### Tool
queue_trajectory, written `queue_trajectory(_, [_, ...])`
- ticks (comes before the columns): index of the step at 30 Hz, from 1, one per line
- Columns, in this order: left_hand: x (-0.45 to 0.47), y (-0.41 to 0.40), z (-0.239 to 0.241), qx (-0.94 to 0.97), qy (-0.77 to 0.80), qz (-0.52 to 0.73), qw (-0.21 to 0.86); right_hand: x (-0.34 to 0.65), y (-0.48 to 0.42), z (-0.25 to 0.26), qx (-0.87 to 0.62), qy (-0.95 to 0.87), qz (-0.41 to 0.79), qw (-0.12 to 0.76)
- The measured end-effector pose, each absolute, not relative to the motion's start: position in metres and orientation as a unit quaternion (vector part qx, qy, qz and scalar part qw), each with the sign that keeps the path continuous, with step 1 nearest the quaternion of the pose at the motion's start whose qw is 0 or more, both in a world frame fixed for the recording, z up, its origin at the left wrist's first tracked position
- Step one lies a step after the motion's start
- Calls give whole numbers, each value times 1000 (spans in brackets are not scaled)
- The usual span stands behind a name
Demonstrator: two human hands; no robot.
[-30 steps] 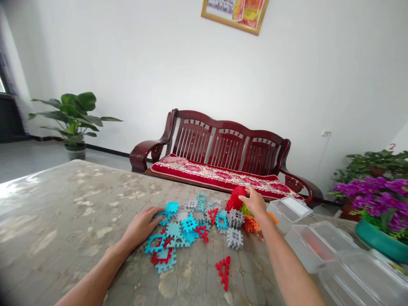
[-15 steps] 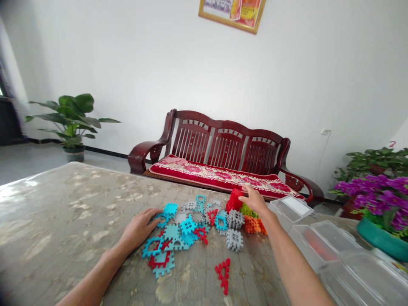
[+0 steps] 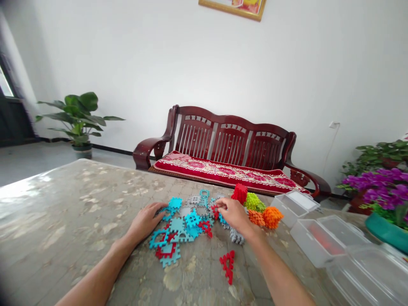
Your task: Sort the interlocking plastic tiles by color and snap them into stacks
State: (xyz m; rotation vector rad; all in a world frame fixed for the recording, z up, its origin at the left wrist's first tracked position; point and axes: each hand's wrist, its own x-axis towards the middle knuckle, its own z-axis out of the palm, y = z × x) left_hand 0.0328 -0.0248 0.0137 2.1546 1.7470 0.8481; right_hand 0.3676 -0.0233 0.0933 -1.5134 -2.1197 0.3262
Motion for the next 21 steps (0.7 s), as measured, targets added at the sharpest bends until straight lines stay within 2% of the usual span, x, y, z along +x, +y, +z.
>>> queue_trajectory(5, [32,-25,15,732,604,290,124,343,-49,79,-543,-816,101,170])
queue_trajectory(11, [35,-25,16,724,612,293,127,305,-69,74,-469,-860,71,189])
queue_trajectory(15, [36,-26,16,723,610,299,126,276,-73,64,-377,-909,80,158])
queue_trajectory(21, [36,-27,18,721,611,301,128,267,-70,52,-372,-911,75,159])
